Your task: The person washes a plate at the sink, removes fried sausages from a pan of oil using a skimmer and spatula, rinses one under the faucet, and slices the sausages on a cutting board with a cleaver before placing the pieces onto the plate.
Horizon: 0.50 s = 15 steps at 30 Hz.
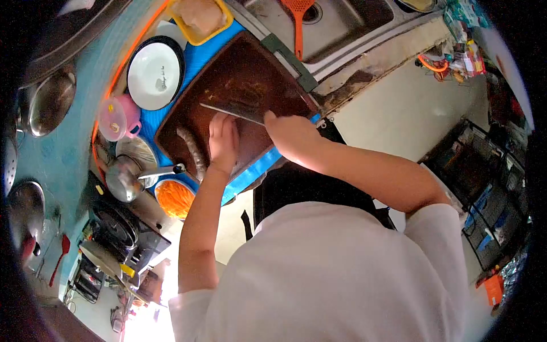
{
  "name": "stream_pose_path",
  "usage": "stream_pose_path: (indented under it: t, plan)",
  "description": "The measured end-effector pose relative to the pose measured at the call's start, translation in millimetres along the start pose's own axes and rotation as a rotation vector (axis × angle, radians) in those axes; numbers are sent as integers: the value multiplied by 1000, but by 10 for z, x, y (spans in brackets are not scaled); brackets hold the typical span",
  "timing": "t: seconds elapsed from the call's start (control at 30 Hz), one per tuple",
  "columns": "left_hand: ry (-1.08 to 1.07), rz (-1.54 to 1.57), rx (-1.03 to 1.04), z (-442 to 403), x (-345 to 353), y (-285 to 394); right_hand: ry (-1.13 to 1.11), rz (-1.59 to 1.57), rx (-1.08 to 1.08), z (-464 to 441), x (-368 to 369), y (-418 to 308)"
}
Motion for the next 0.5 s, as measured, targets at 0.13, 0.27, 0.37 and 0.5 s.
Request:
stream_pose_path:
  t: [0.13, 0.27, 0.37, 0.5]
  plan:
    - [-13, 56, 6, -56, -67, 23, 28, 52, -25, -211, -29, -48]
    - [-22, 31, -32, -39, -65, 21, 63, 80, -51, -247, -79, 14]
    - [-48, 42, -49, -33, -133, 72, -1, 45, -74, -256, -181, 49]
    - [-14, 16, -66, 2, -135, 69, 45, -126, -160, -218, -350, 240]
Point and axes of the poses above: each hand's wrist, its own z-axis away from the middle knuckle, its own x-axis out of the palm, y = z × x, the point moved 4 cm from there along -z, towards the middle knuckle, and after that the axes turned 12 degrees about -y, right-handed, at the moved point
